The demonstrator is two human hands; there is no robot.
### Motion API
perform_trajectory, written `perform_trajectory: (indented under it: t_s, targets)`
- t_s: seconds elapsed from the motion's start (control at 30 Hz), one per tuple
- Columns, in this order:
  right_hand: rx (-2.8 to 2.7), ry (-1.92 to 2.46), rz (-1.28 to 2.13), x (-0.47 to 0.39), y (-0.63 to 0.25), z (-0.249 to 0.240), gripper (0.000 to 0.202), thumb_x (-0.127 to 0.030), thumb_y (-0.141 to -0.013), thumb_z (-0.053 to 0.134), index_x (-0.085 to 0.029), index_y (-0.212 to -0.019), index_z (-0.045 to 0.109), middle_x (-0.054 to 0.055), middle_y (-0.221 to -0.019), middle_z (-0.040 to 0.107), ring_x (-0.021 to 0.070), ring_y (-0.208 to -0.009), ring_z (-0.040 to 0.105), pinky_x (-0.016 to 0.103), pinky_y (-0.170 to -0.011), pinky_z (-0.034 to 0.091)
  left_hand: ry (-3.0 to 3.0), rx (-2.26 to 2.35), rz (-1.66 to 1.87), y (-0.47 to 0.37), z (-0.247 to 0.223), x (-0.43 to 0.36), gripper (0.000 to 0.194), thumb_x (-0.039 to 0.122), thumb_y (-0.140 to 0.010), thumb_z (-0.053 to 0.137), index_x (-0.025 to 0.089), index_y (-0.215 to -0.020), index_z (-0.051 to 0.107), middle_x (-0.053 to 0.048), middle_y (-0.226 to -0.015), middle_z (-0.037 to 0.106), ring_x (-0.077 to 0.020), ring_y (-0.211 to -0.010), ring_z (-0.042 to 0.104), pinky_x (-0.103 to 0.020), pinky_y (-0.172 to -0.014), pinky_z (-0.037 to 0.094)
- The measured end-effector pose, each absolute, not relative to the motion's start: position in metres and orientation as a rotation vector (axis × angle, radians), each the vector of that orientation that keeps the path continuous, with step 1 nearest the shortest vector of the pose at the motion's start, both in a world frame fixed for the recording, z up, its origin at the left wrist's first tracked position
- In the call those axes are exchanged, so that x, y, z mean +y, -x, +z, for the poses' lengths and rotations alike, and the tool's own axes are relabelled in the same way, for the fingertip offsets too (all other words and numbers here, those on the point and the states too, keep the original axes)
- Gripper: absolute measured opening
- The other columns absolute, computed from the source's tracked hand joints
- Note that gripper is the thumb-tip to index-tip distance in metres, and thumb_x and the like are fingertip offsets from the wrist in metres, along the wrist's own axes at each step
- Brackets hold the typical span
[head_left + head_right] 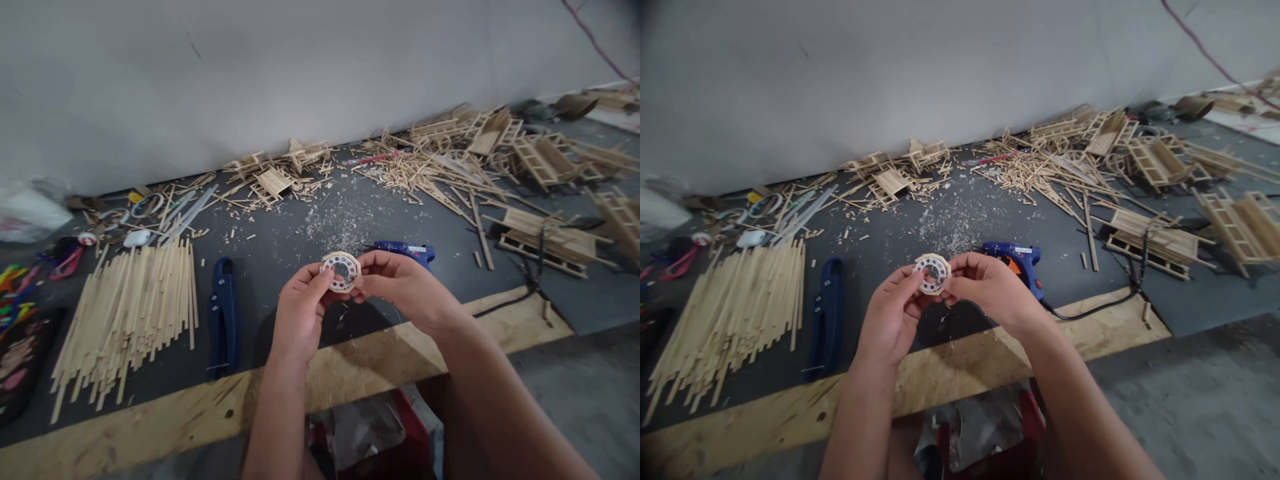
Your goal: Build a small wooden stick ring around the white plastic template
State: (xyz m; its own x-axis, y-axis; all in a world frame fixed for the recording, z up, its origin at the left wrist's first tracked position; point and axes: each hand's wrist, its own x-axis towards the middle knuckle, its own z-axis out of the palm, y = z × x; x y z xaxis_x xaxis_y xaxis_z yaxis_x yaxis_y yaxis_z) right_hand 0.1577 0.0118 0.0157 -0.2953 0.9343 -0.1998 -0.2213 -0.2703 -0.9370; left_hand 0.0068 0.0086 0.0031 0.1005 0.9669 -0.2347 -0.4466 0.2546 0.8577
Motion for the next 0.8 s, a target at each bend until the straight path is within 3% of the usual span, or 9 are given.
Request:
perform_trajectory:
  t_s: [0.4,0.8]
  targets:
    - [-1.063,1.07,1.636,0.01,-0.152,0.015,0.021,-0.022,-0.066,0.069,-0.018,-0.084,0.059,-0.002,-0.074,0.063,0.0094,-0.065,0.056,0.025,-0.064,0.046,-0.673,0.965,1.238,-0.01,0.003,0.01,0.012,0.024,-0.074,0.065,0.013,-0.072,0.061,-0.002,-0.064,0.066,-0.0121,-0.06,0.062,-0.023,-0.059,0.051]
    - [-1.044,1.063,1.574,0.01,-0.144,0.009,0.015,-0.016,-0.067,0.064,-0.018,-0.081,0.057,-0.003,-0.072,0.061,0.009,-0.064,0.056,0.026,-0.066,0.046,-0.661,1.0,1.289,-0.013,0.003,0.01,0.013,0.023,-0.073,0.065,0.013,-0.068,0.059,-0.002,-0.06,0.065,-0.0124,-0.054,0.061,-0.023,-0.053,0.049]
